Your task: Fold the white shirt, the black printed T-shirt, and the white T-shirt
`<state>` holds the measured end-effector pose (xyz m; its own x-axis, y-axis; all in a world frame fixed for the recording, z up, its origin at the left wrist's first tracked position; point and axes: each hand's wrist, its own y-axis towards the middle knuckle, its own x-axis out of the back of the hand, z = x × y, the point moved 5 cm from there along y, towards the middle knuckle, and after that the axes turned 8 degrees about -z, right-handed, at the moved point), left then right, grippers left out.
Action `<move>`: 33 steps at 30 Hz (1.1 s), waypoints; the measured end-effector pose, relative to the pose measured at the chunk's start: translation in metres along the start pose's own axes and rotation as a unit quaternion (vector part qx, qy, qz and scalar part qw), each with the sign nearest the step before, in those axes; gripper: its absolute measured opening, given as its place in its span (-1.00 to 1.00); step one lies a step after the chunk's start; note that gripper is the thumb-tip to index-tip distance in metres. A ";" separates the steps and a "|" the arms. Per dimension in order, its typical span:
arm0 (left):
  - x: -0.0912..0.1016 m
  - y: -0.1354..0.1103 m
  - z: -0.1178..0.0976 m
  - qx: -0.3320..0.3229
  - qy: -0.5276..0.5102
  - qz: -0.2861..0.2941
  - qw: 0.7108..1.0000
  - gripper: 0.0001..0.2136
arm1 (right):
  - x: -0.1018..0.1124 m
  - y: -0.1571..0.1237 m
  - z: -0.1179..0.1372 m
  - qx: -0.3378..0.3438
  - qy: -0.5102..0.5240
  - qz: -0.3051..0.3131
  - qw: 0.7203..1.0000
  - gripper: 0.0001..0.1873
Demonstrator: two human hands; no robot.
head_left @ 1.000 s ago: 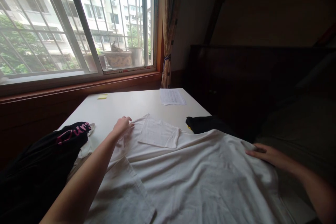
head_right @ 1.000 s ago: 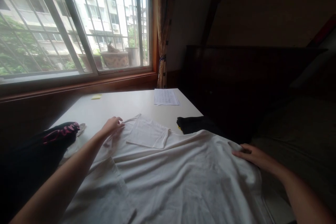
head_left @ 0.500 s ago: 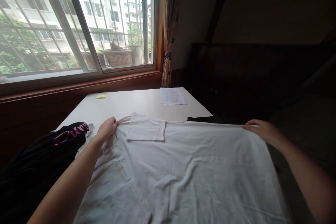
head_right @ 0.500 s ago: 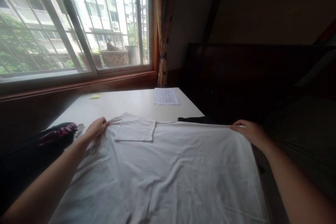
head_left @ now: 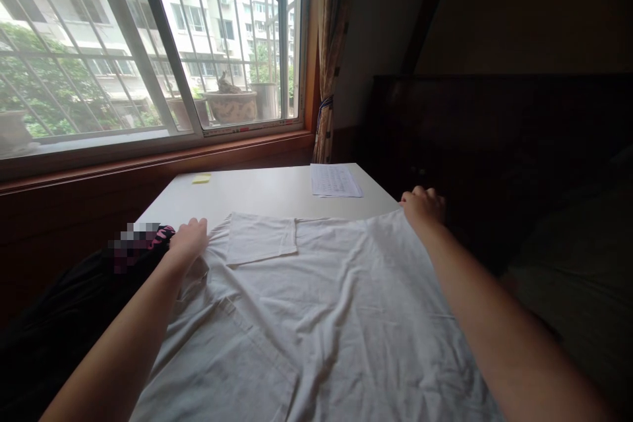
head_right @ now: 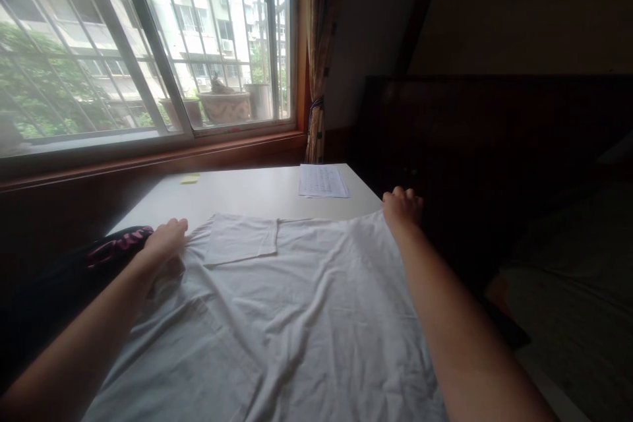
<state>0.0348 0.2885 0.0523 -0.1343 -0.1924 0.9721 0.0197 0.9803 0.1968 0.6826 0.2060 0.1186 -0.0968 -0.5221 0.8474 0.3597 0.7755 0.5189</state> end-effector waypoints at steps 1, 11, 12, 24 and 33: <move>0.001 0.000 -0.008 -0.011 -0.010 -0.008 1.000 -0.78 | -0.003 -0.006 0.017 0.011 0.019 -0.011 1.000 -0.77; -0.030 0.031 -0.064 0.004 -0.164 -0.011 0.986 -0.56 | -0.067 -0.088 0.219 0.132 0.245 0.111 0.954 -0.72; -0.032 0.034 -0.063 0.015 -0.171 -0.014 0.985 -0.54 | -0.072 -0.094 0.233 0.134 0.262 0.122 0.948 -0.70; -0.051 0.054 -0.057 0.038 -0.186 -0.030 0.981 -0.34 | -0.089 -0.111 0.264 0.134 0.293 0.132 0.937 -0.54; -0.065 0.039 -0.075 -0.028 -0.095 -0.063 0.993 -0.48 | -0.078 -0.123 0.268 0.140 0.222 0.121 0.957 -0.61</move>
<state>0.1184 0.3357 0.0063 -0.3229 -0.2958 0.8990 0.0461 0.9438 0.3272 0.3976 0.2461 0.0193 0.3846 -0.3669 0.8470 0.0528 0.9248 0.3767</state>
